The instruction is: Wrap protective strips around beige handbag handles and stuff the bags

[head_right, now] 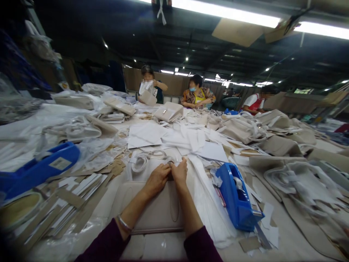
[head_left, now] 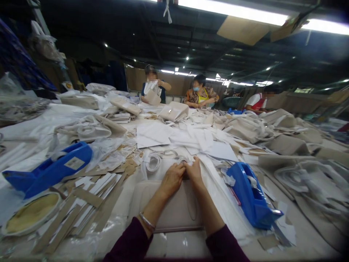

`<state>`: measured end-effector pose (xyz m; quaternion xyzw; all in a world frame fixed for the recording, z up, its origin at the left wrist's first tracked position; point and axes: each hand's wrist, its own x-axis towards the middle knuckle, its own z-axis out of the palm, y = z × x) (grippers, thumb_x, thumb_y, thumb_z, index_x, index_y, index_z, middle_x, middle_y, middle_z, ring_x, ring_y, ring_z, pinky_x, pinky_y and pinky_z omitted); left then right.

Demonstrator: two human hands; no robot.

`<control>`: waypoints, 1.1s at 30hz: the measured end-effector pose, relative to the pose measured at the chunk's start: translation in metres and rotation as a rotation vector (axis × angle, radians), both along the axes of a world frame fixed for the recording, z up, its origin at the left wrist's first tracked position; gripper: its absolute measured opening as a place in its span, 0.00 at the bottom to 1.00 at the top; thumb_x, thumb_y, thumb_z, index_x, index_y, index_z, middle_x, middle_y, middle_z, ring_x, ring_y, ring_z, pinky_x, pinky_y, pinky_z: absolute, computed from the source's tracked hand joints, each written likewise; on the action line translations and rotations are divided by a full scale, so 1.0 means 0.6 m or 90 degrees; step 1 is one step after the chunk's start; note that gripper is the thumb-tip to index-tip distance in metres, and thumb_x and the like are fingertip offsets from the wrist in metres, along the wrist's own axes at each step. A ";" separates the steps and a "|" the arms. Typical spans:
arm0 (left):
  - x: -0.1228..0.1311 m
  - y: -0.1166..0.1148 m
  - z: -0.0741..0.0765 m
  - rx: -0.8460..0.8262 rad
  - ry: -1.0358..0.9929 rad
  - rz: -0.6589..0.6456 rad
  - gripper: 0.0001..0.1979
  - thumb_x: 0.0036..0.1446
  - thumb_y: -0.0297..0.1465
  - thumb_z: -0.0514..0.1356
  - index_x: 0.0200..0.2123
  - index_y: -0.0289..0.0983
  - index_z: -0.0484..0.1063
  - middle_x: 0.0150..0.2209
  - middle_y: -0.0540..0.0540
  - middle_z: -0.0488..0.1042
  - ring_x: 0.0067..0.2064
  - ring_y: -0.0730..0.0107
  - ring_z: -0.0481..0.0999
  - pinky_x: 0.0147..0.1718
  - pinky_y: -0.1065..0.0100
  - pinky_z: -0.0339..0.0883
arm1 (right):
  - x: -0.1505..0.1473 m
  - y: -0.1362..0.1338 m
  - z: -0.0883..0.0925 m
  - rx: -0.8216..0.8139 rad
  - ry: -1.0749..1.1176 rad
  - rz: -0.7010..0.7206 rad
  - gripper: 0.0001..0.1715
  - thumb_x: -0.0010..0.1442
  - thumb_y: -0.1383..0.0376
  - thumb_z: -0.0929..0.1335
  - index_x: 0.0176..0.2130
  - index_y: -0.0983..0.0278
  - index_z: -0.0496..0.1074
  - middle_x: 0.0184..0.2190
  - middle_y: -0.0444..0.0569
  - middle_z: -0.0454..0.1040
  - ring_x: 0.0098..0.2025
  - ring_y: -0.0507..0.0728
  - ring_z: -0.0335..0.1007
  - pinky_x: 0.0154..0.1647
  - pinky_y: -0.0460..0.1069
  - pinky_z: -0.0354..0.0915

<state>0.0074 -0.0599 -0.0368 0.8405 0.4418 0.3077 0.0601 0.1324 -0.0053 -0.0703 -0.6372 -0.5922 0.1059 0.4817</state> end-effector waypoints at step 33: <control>-0.045 0.059 0.044 -0.099 -0.065 0.244 0.22 0.50 0.15 0.46 0.44 0.31 0.72 0.47 0.39 0.73 0.53 0.66 0.68 0.55 0.66 0.59 | -0.107 -0.185 0.009 0.116 -0.345 0.315 0.23 0.54 0.76 0.60 0.50 0.67 0.66 0.44 0.55 0.68 0.45 0.61 0.58 0.49 0.57 0.60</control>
